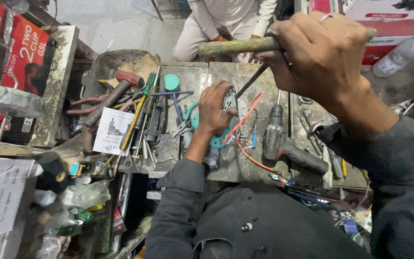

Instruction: The person works on a teal angle grinder at a cluttered workbench, holding and turning the tool and fitting a disc onto its spindle. They pick up a cordless drill and a long metal rod, handle the rod and small parts, and fit green abrasive discs onto the grinder, adjusting the tool and its cord throughout.

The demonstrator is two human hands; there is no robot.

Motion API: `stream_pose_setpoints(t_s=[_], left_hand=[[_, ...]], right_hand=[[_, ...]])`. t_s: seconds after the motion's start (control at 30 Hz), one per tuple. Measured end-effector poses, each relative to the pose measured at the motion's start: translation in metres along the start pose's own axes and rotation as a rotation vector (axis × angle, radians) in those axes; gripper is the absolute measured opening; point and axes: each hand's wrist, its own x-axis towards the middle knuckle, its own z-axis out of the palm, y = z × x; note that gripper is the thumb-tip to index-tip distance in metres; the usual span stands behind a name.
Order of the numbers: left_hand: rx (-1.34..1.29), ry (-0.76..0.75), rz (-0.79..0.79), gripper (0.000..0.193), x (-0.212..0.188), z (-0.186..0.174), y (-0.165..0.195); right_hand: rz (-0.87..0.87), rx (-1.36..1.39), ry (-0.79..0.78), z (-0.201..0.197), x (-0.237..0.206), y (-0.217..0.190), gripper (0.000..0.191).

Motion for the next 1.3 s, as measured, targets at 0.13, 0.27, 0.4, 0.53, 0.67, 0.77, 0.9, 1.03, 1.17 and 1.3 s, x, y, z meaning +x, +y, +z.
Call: stream_pose_setpoints(t_s=[0.13,0.27,0.4,0.53,0.67,0.77,0.9,1.03,1.17,1.3], left_hand=[[-0.009,0.006,0.002,0.091,0.001,-0.004,0.002],[-0.008,-0.026,-0.007,0.089,0.000,-0.007,0.005],[0.009,-0.045,0.004,0.083,0.001,-0.008,0.007],[0.027,-0.048,0.006,0.073,0.003,-0.009,0.010],[0.047,-0.042,0.021,0.064,0.008,-0.009,0.013],[0.053,-0.036,0.020,0.056,0.013,-0.008,0.017],[0.034,-0.039,-0.008,0.035,0.020,-0.005,0.022],[0.053,-0.027,-0.035,0.024,0.025,-0.001,0.026],[0.061,-0.041,-0.062,0.020,0.025,0.001,0.024],[0.079,-0.026,-0.055,0.020,0.021,0.005,0.018]], right_hand=[[-0.018,0.027,0.017,0.025,0.011,0.000,0.034],[-0.030,0.103,-0.036,0.048,0.013,-0.002,0.028],[-0.065,0.164,-0.042,0.061,0.012,-0.006,0.032],[-0.092,0.161,-0.014,0.063,0.011,-0.008,0.031],[-0.130,0.127,-0.001,0.060,0.009,-0.011,0.021],[-0.175,0.101,0.035,0.058,0.008,-0.014,0.020],[-0.221,0.035,0.070,0.058,0.006,-0.016,0.020],[-0.192,0.064,0.054,0.062,0.005,-0.014,0.021],[-0.190,0.100,0.070,0.063,0.002,-0.012,0.024],[-0.214,0.123,0.095,0.063,-0.003,-0.011,0.029]])
